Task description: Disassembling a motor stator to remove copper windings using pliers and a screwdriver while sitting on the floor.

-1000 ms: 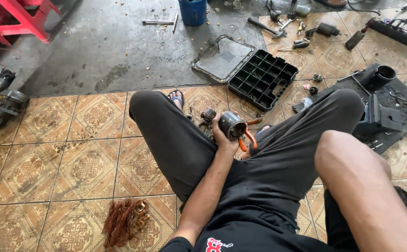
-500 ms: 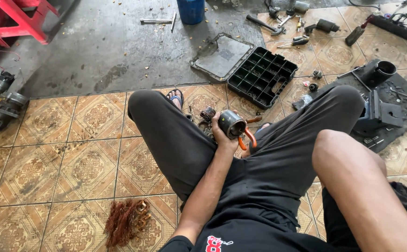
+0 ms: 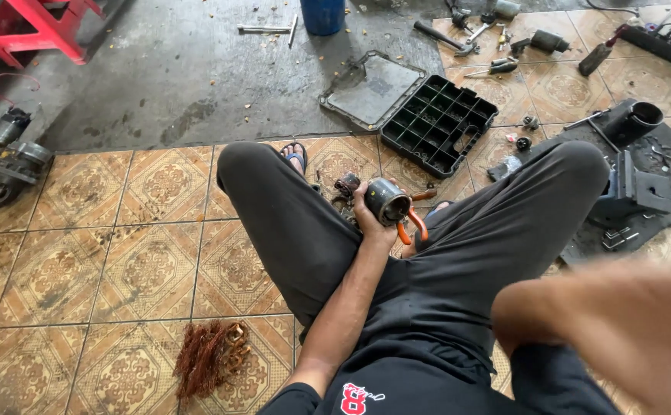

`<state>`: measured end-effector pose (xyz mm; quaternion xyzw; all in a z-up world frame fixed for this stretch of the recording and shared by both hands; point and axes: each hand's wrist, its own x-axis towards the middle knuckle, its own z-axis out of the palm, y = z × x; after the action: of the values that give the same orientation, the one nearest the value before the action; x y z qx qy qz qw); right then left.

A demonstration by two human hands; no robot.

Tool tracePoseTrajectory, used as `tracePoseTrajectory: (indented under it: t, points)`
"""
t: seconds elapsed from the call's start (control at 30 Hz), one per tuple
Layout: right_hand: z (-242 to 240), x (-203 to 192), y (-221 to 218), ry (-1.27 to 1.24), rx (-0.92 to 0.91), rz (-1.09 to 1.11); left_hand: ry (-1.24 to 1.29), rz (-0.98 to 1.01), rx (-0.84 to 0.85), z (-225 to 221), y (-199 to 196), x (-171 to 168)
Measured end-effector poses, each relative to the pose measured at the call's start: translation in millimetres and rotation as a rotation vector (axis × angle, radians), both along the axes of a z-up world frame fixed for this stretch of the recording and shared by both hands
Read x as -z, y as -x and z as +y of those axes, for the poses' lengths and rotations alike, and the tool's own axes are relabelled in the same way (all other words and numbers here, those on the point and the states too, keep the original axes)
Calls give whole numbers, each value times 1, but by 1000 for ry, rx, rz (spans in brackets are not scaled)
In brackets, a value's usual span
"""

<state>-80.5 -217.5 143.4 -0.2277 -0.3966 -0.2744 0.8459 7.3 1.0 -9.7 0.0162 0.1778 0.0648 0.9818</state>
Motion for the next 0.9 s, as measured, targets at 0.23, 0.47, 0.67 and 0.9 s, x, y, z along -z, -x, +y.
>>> tracePoseTrajectory:
  t: [0.23,0.47,0.67,0.9]
  points:
    - [42,-63,3,-319,-266,536,-96,-198,44,2,11,-8]
    - [47,-64,-1,-225,-298,559,-177,-188,28,2,10,-9]
    - [67,-61,-3,-235,-268,683,-169,-188,7,2,9,-7]
    - [70,50,-59,191,-144,879,-142,-190,13,2,6,-2]
